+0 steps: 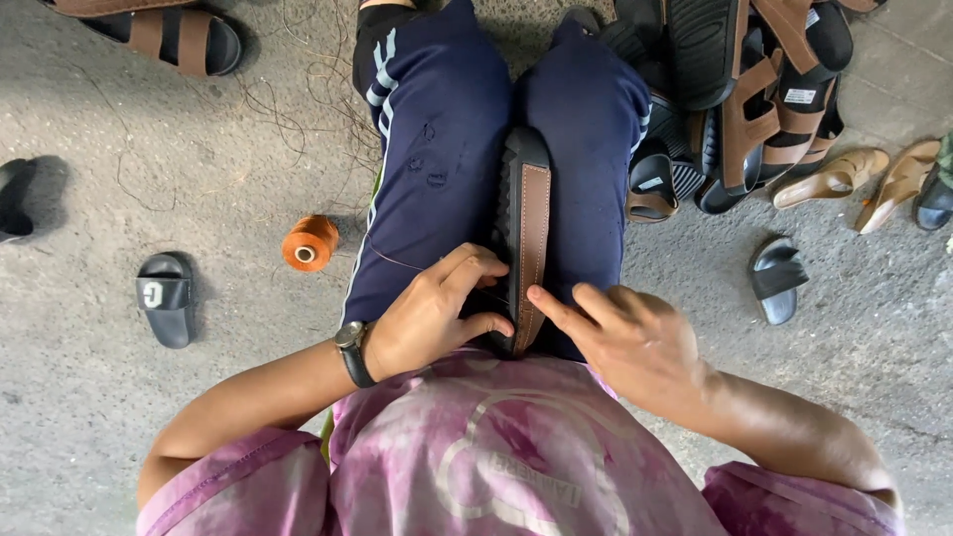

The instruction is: Hand-stitching the leather straps of a sandal using a needle and orange thread.

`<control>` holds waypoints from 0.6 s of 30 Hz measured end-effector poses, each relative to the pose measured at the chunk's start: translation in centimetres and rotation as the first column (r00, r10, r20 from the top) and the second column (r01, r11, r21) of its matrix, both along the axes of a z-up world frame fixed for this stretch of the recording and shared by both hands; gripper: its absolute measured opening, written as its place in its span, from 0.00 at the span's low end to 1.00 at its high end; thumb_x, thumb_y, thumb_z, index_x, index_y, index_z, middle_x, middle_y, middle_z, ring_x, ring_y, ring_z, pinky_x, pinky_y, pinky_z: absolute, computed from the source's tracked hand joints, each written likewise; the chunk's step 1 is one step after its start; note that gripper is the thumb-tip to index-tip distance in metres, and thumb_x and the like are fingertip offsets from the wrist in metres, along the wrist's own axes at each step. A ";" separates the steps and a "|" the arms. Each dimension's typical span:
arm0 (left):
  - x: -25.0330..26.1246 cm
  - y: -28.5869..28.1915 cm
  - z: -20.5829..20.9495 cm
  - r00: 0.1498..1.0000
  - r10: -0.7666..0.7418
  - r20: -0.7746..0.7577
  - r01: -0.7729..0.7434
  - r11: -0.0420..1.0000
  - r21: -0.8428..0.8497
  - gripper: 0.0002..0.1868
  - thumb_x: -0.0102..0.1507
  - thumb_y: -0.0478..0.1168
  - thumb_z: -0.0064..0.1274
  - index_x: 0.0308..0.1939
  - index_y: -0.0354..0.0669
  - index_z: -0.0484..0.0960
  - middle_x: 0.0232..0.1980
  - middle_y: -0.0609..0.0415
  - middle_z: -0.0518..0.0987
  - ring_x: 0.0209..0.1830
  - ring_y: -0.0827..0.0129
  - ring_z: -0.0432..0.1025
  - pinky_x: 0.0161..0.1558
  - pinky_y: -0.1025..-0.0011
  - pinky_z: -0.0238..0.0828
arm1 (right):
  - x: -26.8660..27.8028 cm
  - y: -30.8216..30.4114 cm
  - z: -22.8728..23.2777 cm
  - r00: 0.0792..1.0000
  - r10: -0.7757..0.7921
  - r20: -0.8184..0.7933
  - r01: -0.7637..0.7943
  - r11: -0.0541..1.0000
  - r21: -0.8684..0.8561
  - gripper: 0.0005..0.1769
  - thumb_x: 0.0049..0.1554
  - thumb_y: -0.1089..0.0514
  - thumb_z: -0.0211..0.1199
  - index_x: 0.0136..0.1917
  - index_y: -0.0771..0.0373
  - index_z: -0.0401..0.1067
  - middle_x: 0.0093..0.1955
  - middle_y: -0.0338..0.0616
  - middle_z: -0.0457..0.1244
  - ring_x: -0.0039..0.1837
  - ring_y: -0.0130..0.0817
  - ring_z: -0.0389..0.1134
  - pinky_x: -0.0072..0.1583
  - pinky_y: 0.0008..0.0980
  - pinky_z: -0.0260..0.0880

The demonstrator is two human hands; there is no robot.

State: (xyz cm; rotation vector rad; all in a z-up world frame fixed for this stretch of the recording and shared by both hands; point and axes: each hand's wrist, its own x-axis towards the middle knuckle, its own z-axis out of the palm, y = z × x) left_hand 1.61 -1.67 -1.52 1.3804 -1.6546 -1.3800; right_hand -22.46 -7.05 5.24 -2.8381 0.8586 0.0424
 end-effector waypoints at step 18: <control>1.3 1.6 2.1 0.915 0.200 -0.350 -0.232 0.971 -0.052 0.20 0.58 0.41 0.67 0.22 0.43 0.70 0.42 0.54 0.72 0.32 0.63 0.73 0.28 0.75 0.69 | -1.2 3.8 -7.0 0.888 -0.330 0.321 0.152 0.869 0.471 0.18 0.59 0.55 0.63 0.59 0.67 0.72 0.46 0.51 0.70 0.40 0.48 0.74 0.37 0.38 0.76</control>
